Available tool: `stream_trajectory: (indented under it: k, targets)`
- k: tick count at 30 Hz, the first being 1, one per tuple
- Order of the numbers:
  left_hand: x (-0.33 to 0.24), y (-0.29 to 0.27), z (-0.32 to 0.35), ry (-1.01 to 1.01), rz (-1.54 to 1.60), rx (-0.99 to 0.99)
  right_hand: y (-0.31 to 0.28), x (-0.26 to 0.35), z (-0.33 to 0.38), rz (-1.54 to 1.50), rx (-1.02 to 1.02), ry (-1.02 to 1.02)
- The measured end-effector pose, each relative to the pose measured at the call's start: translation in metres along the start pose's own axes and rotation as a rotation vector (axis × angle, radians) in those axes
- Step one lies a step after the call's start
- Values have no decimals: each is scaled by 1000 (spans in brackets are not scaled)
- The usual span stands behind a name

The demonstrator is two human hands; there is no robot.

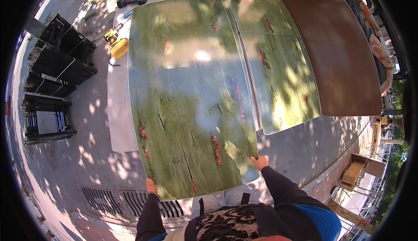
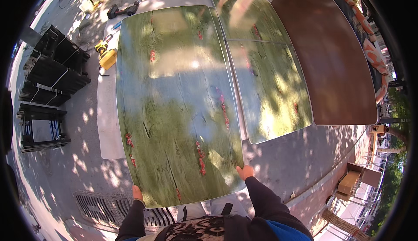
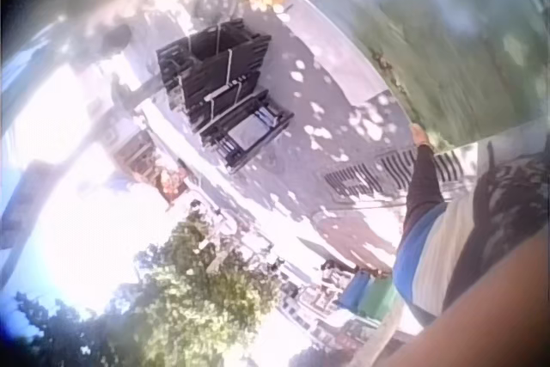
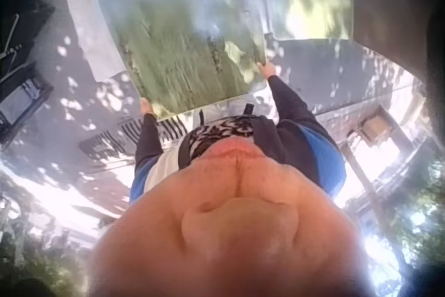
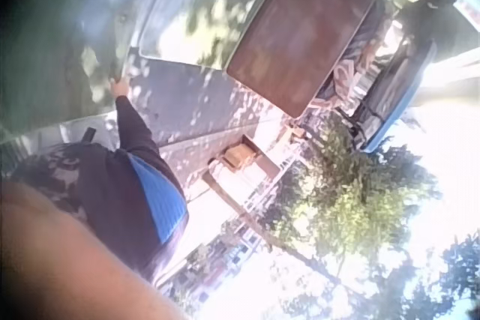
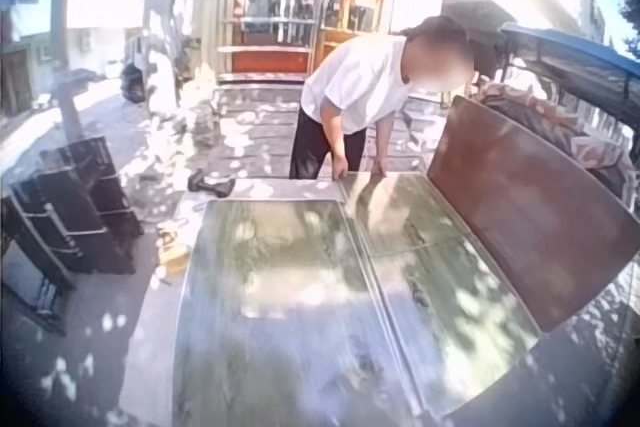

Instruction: The person assembles a glass-topped table outdoors, positioning metal frame pieces and glass panels, then using a cordless drill to fasten screws into the frame. A second person assists by holding parts and handing tools.

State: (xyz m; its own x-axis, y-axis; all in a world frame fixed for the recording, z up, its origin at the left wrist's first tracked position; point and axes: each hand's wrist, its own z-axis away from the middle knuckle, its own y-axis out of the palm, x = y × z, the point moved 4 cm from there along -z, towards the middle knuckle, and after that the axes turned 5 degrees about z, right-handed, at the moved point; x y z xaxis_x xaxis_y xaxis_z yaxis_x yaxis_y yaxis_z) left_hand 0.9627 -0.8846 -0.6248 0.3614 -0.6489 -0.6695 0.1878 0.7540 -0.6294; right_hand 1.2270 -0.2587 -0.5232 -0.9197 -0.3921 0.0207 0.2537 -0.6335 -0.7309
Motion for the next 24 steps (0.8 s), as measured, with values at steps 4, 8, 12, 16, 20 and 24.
stream_trajectory:
  k: [4,8,12,16,20,24]
  targets:
    - [-51,18,-24,-107,89,162,16,-8,38,35,-19,77]
    - [-130,25,-74,141,-62,46,33,-8,29,112,46,22]
    - [-180,32,-80,44,-7,-79,49,-18,25,37,-57,79]
    - [-217,34,-97,128,13,-119,64,-16,-2,261,300,-22]
    - [-249,57,-100,93,-86,-75,61,18,29,-21,718,215]
    - [-236,77,-106,81,-59,59,10,113,39,-130,745,32]
